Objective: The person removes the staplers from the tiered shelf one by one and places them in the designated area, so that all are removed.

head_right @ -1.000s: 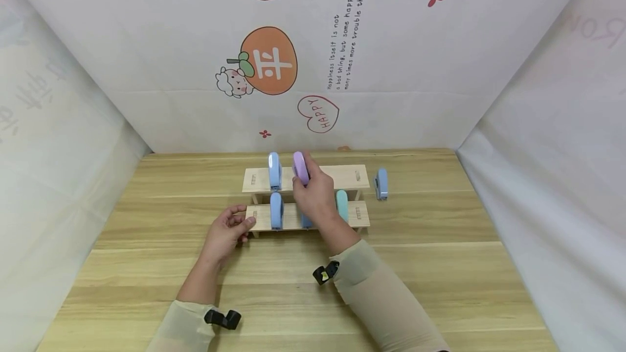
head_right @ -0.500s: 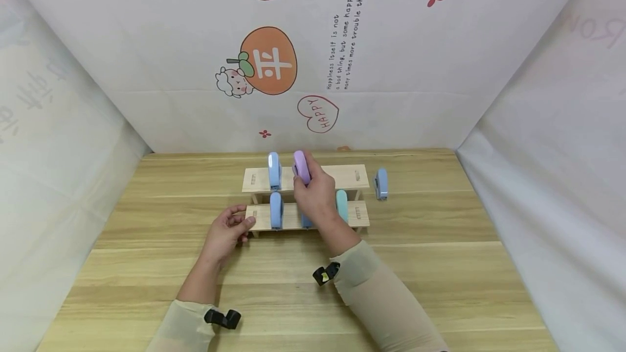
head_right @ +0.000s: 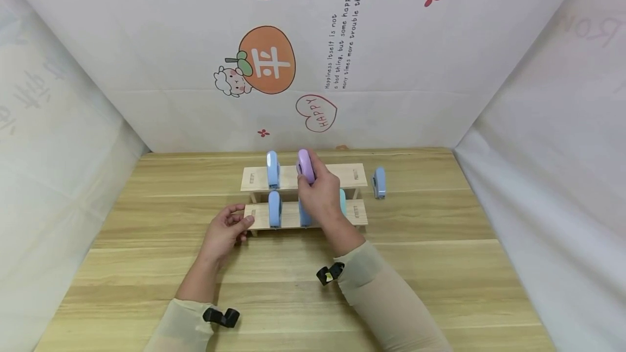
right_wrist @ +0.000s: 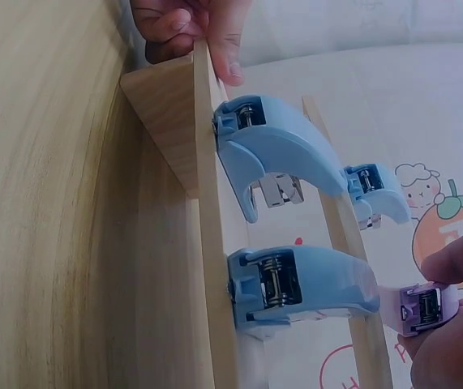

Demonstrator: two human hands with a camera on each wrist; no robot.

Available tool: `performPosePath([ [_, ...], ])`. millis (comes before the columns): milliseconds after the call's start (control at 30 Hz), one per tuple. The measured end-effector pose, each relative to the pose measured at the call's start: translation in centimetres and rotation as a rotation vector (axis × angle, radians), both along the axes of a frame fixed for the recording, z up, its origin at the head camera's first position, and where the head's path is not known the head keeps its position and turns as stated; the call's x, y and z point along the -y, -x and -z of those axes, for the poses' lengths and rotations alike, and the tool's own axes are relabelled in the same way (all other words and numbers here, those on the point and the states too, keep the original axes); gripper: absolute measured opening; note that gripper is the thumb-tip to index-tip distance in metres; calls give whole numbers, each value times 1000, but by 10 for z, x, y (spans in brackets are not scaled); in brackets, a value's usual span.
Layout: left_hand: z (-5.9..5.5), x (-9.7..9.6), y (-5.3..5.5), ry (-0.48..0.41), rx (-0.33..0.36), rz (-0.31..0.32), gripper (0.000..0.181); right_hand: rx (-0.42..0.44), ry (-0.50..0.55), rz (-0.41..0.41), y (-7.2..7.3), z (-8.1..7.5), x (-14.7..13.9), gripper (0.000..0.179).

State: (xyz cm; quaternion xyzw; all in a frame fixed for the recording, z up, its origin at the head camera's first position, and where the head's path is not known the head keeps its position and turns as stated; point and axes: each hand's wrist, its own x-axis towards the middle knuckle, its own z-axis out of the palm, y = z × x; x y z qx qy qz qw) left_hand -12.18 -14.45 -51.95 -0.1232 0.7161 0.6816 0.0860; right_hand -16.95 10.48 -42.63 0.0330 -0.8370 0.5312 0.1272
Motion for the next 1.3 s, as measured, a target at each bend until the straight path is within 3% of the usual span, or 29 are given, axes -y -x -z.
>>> performPosePath([
  [233, -25, -5, -8, 19, 25, 24, 54, 16, -9, 24, -1, 0, -4, 63],
  [333, -31, -6, -10, 10, 24, 31, 53, 22, -16, 36, 0, 0, -6, 63],
  [667, 3, 0, 0, -6, -4, 12, 58, 14, -31, 70, 2, -1, -17, 62],
  [867, 6, 1, -1, -6, -27, 5, 54, -18, -27, 83, 4, 0, -24, 63],
  [967, -9, -2, -5, 4, -22, 17, 54, -12, -20, 88, 4, -1, -26, 62],
  [1100, -14, -3, -4, 14, 2, 21, 56, 5, -4, 95, 3, -3, -30, 61],
  [1200, 0, -1, 0, 11, 5, 9, 57, 16, -6, 107, 3, -4, -32, 63],
  [1300, 5, -1, 1, 7, -8, 5, 57, 13, -7, 117, 4, -3, -35, 64],
])
